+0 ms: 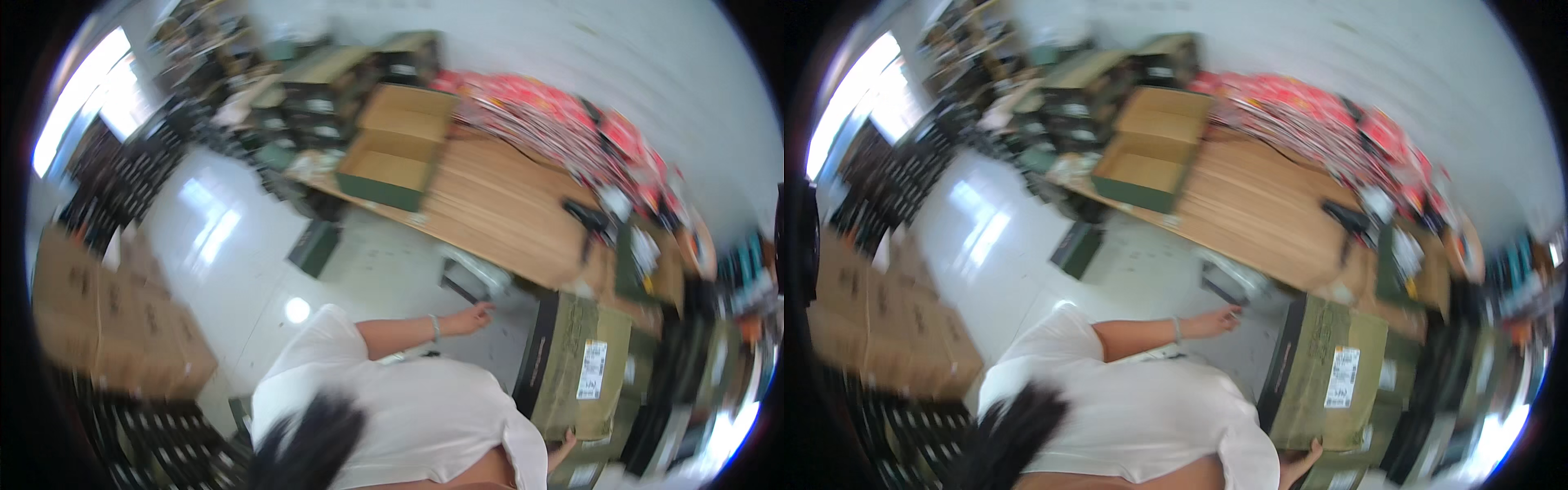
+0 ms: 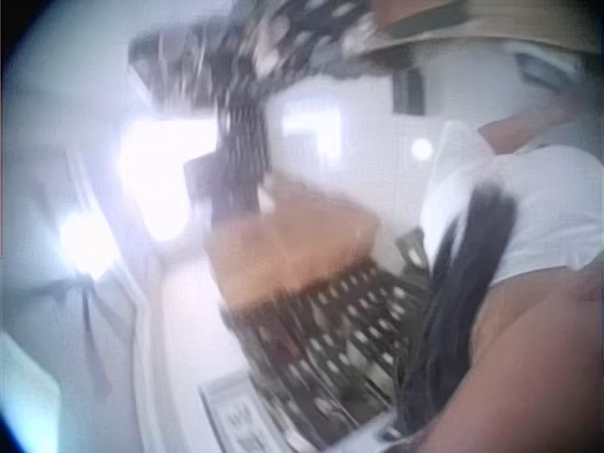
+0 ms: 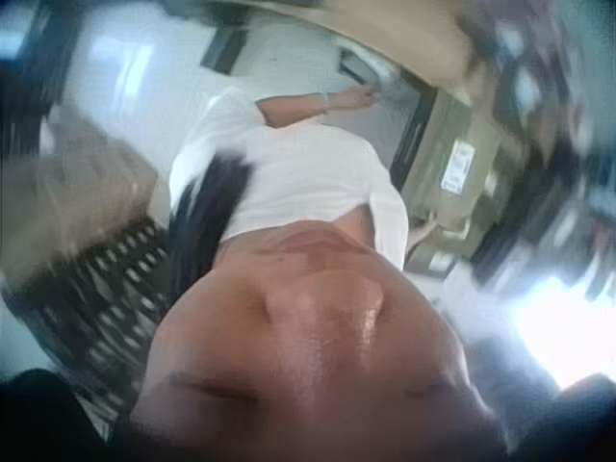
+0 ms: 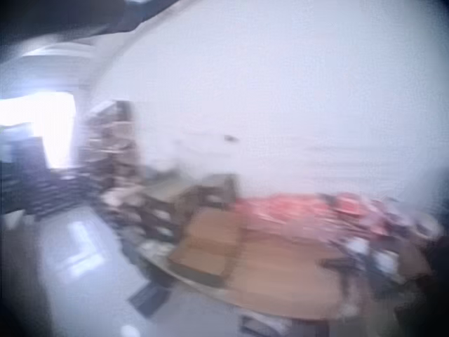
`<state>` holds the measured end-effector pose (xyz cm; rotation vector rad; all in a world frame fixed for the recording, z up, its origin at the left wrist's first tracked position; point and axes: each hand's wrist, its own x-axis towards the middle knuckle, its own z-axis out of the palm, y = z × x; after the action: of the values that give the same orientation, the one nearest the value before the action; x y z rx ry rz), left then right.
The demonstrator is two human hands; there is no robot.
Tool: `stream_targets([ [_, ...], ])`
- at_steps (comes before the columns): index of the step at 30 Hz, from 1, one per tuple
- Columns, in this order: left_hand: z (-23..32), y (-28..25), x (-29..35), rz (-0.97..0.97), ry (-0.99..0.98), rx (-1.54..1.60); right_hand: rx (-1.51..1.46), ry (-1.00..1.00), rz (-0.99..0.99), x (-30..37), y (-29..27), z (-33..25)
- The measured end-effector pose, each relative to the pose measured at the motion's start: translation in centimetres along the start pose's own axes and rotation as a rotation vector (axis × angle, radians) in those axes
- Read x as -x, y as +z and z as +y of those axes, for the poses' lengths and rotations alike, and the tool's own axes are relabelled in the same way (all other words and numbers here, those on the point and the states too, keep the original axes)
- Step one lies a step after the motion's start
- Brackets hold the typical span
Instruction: The person packs a pair of beige sneakers into a green shoebox, places a red card inside, and closes the box. They then use a heat gun to apply a label to the box and move it to a stack.
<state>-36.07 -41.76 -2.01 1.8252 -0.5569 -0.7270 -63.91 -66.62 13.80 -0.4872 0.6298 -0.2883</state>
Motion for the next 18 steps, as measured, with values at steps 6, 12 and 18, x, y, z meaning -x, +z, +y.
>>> stream_targets([
  [6, -4.3, -9.8, 3.7, 0.577, -0.142, 0.475, 0.473, 0.304, -0.328, -18.7, 6.1, 3.1],
  [12, -8.6, -15.4, 2.9, 0.748, -0.164, 1.048, 0.629, 0.532, -0.390, -33.8, 12.7, 8.6],
  [18, -8.6, -19.6, -3.6, 0.790, -0.370, 1.016, 0.823, 0.765, -0.451, -49.5, 17.8, 11.3],
])
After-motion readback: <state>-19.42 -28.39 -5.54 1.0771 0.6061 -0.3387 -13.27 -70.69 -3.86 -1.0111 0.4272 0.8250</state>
